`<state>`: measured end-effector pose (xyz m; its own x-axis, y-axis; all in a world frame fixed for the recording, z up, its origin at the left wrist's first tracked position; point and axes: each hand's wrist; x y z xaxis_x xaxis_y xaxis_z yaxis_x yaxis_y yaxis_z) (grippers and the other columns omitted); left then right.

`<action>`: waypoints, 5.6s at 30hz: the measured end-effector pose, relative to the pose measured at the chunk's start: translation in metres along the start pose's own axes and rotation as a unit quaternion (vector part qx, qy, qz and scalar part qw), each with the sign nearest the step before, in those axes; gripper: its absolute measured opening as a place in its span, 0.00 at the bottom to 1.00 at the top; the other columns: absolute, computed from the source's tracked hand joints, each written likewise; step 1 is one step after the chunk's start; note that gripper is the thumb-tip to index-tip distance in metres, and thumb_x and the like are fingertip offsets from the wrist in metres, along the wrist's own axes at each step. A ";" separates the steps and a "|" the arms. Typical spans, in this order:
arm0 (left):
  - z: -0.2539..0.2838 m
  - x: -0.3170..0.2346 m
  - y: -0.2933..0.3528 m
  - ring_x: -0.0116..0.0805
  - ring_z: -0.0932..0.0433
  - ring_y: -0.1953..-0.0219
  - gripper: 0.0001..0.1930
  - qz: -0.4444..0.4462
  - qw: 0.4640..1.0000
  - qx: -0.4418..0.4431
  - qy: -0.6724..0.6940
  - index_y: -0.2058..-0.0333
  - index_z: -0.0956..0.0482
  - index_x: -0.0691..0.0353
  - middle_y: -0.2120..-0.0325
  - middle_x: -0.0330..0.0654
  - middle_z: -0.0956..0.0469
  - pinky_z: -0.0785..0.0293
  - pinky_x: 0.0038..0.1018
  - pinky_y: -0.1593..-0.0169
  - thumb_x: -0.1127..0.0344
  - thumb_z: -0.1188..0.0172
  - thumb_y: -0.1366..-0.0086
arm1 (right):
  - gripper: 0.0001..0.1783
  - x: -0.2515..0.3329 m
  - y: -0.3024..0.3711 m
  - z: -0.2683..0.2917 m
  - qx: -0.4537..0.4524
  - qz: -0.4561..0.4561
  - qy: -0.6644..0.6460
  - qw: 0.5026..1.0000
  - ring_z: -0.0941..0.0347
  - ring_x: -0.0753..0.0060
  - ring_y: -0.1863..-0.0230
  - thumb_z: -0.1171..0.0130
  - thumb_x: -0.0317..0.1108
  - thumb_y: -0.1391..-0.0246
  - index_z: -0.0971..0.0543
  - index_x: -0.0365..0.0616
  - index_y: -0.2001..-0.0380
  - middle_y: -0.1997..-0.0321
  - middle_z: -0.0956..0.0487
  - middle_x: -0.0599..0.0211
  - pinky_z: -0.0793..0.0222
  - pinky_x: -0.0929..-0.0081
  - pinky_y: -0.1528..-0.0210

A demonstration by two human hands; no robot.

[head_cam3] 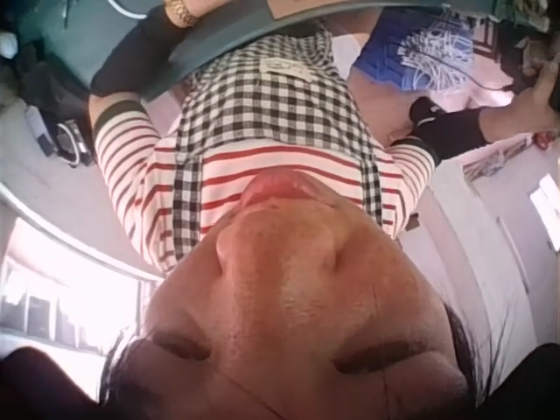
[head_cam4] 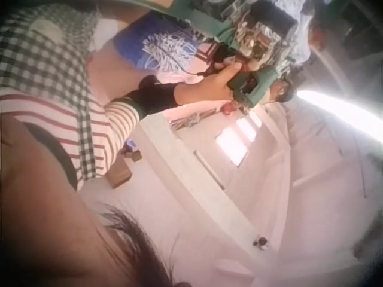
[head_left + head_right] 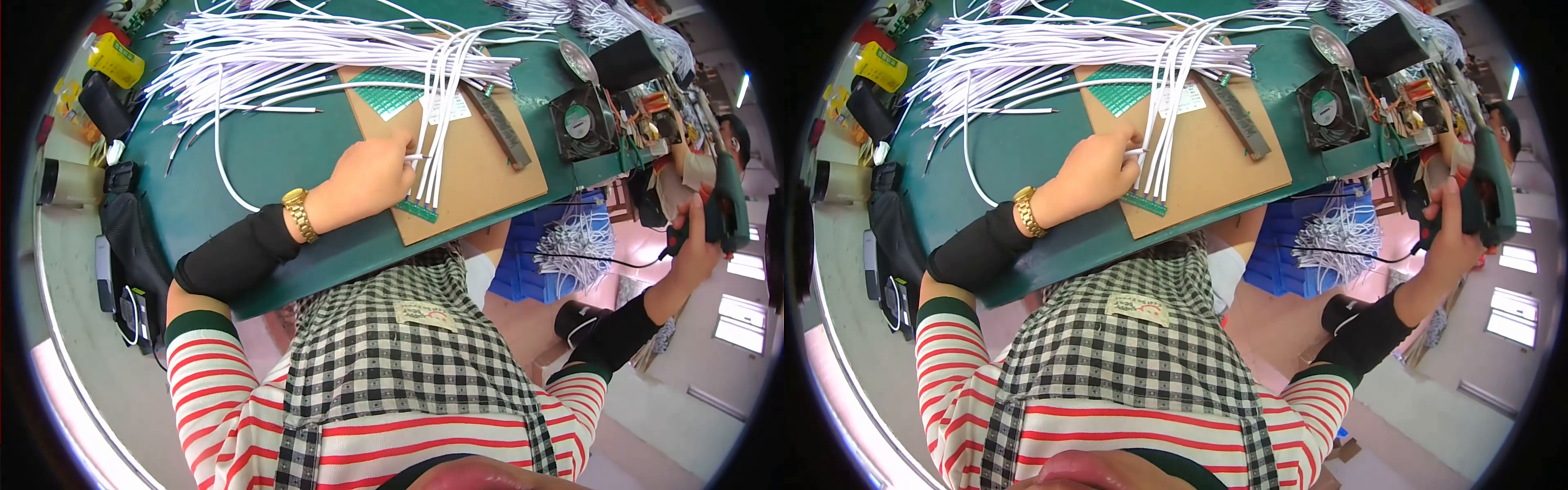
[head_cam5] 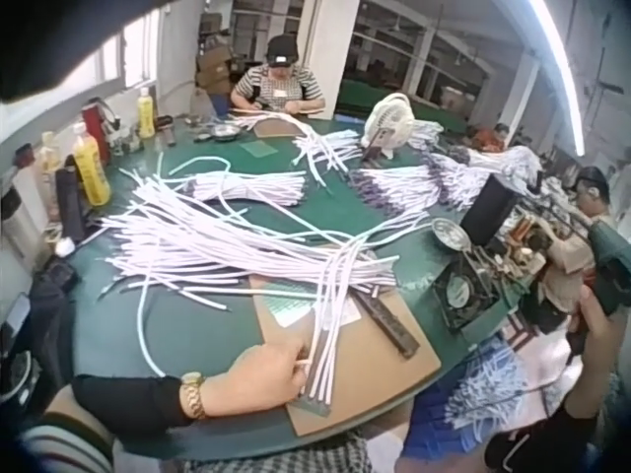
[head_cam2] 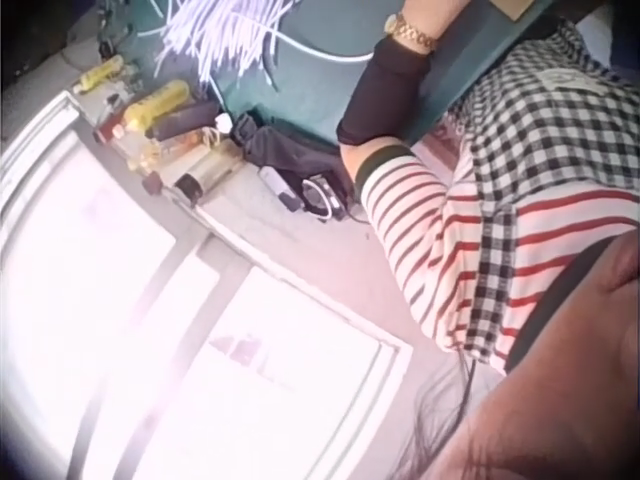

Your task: The person solders wires to a printed circuit board using a soldering gun.

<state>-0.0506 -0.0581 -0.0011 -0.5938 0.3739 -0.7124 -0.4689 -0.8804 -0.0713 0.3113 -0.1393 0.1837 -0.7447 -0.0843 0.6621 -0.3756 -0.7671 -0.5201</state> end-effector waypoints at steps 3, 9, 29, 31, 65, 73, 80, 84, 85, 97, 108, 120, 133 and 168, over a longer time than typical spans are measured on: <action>0.010 -0.009 0.004 0.51 0.23 0.72 0.11 0.041 0.997 0.006 -0.061 0.61 0.29 0.67 0.77 0.51 0.24 0.28 0.37 0.66 0.67 0.47 0.41 | 0.13 -0.019 0.015 0.003 -0.023 -0.004 -0.034 0.999 0.35 0.83 0.80 0.46 0.31 0.44 0.27 0.37 0.56 0.76 0.27 0.68 0.40 0.86 0.79; 0.021 0.001 0.027 0.25 0.31 0.73 0.06 0.002 0.974 -0.042 0.221 0.61 0.31 0.67 0.75 0.40 0.28 0.32 0.23 0.67 0.72 0.54 0.34 | 0.17 -0.028 0.129 -0.120 0.093 -0.158 -0.520 0.834 0.33 0.77 0.81 0.49 0.25 0.45 0.35 0.37 0.52 0.76 0.27 0.62 0.31 0.77 0.76; -0.014 -0.046 0.080 0.17 0.38 0.87 0.09 0.192 0.902 0.064 0.383 0.69 0.28 0.66 0.88 0.33 0.34 0.41 0.18 0.82 0.69 0.54 0.31 | 0.24 0.031 0.208 -0.207 0.185 -0.290 -0.603 0.720 0.31 0.78 0.73 0.46 0.18 0.49 0.39 0.41 0.48 0.64 0.24 0.55 0.31 0.79 0.66; -0.022 -0.043 0.083 0.16 0.40 0.89 0.09 0.168 0.904 0.020 0.392 0.68 0.28 0.65 0.88 0.32 0.34 0.43 0.17 0.84 0.69 0.55 0.31 | 0.24 0.032 0.208 -0.208 0.180 -0.312 -0.603 0.712 0.31 0.78 0.73 0.47 0.18 0.49 0.39 0.41 0.49 0.64 0.24 0.56 0.31 0.79 0.66; 0.029 0.021 0.096 0.32 0.26 0.79 0.03 0.055 0.975 -0.212 -0.042 0.75 0.21 0.65 0.80 0.42 0.26 0.30 0.24 0.75 0.76 0.35 0.50 | 0.22 0.014 0.227 -0.189 0.300 -0.238 -0.541 0.749 0.30 0.78 0.73 0.50 0.24 0.45 0.40 0.44 0.47 0.69 0.27 0.62 0.32 0.80 0.67; 0.020 0.029 0.087 0.32 0.28 0.80 0.04 0.049 0.971 -0.232 -0.036 0.78 0.22 0.63 0.82 0.39 0.26 0.32 0.25 0.76 0.74 0.35 0.53 | 0.13 -0.008 0.237 -0.183 0.363 -0.124 -0.466 0.798 0.30 0.74 0.72 0.46 0.26 0.47 0.31 0.36 0.58 0.70 0.27 0.62 0.33 0.78 0.68; 0.021 0.029 0.088 0.32 0.28 0.80 0.04 0.074 0.971 -0.225 -0.044 0.78 0.22 0.62 0.81 0.38 0.27 0.32 0.25 0.76 0.73 0.35 0.54 | 0.20 -0.019 0.247 -0.182 0.438 -0.044 -0.351 0.826 0.32 0.73 0.73 0.44 0.27 0.49 0.33 0.35 0.53 0.71 0.26 0.63 0.35 0.78 0.68; 0.020 0.028 0.088 0.31 0.28 0.80 0.04 0.085 0.970 -0.221 -0.048 0.78 0.22 0.62 0.81 0.38 0.27 0.32 0.25 0.76 0.73 0.35 0.54 | 0.19 -0.016 0.255 -0.184 0.396 -0.090 -0.410 0.817 0.32 0.74 0.73 0.47 0.24 0.47 0.33 0.37 0.51 0.71 0.26 0.62 0.34 0.77 0.69; 0.020 0.028 0.088 0.31 0.28 0.80 0.04 0.086 0.970 -0.221 -0.050 0.78 0.22 0.61 0.81 0.38 0.27 0.32 0.25 0.76 0.73 0.35 0.54 | 0.19 -0.015 0.256 -0.184 0.379 -0.115 -0.435 0.809 0.32 0.75 0.73 0.48 0.23 0.47 0.33 0.38 0.50 0.71 0.26 0.62 0.34 0.77 0.69; 0.019 0.027 0.084 0.34 0.27 0.79 0.04 0.082 0.969 -0.225 -0.061 0.80 0.23 0.61 0.82 0.37 0.29 0.32 0.27 0.76 0.72 0.36 0.54 | 0.13 -0.015 0.252 -0.182 0.442 -0.076 -0.309 0.839 0.28 0.75 0.75 0.46 0.19 0.53 0.27 0.38 0.61 0.74 0.24 0.66 0.32 0.80 0.71; 0.019 0.029 0.081 0.37 0.27 0.79 0.04 0.074 0.973 -0.204 -0.075 0.82 0.25 0.61 0.83 0.38 0.30 0.32 0.30 0.76 0.70 0.38 0.53 | 0.03 -0.019 0.272 -0.183 0.426 -0.116 -0.219 0.870 0.33 0.81 0.74 0.47 0.26 0.47 0.25 0.39 0.70 0.76 0.27 0.71 0.36 0.82 0.70; 0.022 0.029 0.080 0.38 0.28 0.81 0.04 0.087 0.977 -0.182 -0.067 0.83 0.25 0.61 0.84 0.39 0.30 0.32 0.30 0.77 0.71 0.39 0.54 | 0.19 -0.055 0.287 -0.185 0.457 0.022 -0.105 0.883 0.25 0.68 0.74 0.34 0.35 0.61 0.22 0.43 0.62 0.68 0.22 0.68 0.30 0.76 0.75; 0.023 0.023 0.077 0.41 0.27 0.78 0.05 0.085 0.976 -0.171 -0.108 0.84 0.27 0.62 0.83 0.41 0.30 0.30 0.33 0.75 0.72 0.42 0.53 | 0.02 -0.022 0.269 -0.185 0.438 -0.003 -0.121 0.891 0.30 0.80 0.75 0.47 0.22 0.49 0.25 0.37 0.70 0.75 0.26 0.68 0.34 0.82 0.71; 0.019 0.016 0.081 0.38 0.32 0.79 0.03 0.006 0.954 -0.148 -0.261 0.76 0.23 0.62 0.80 0.39 0.33 0.40 0.29 0.70 0.72 0.39 0.52 | 0.02 -0.021 0.268 -0.185 0.402 0.018 -0.120 0.907 0.30 0.80 0.75 0.45 0.22 0.49 0.25 0.38 0.70 0.73 0.26 0.66 0.34 0.83 0.72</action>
<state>-0.1107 -0.1180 -0.0046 -0.8788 0.3897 -0.2754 -0.3005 -0.9003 -0.3150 0.1246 -0.2255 -0.0691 -0.5708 -0.1801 0.8011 0.2426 -0.9691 -0.0450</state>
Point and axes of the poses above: each hand's wrist, its own y-axis away from the middle knuckle, its own z-axis out of the back of the hand, x = y × z
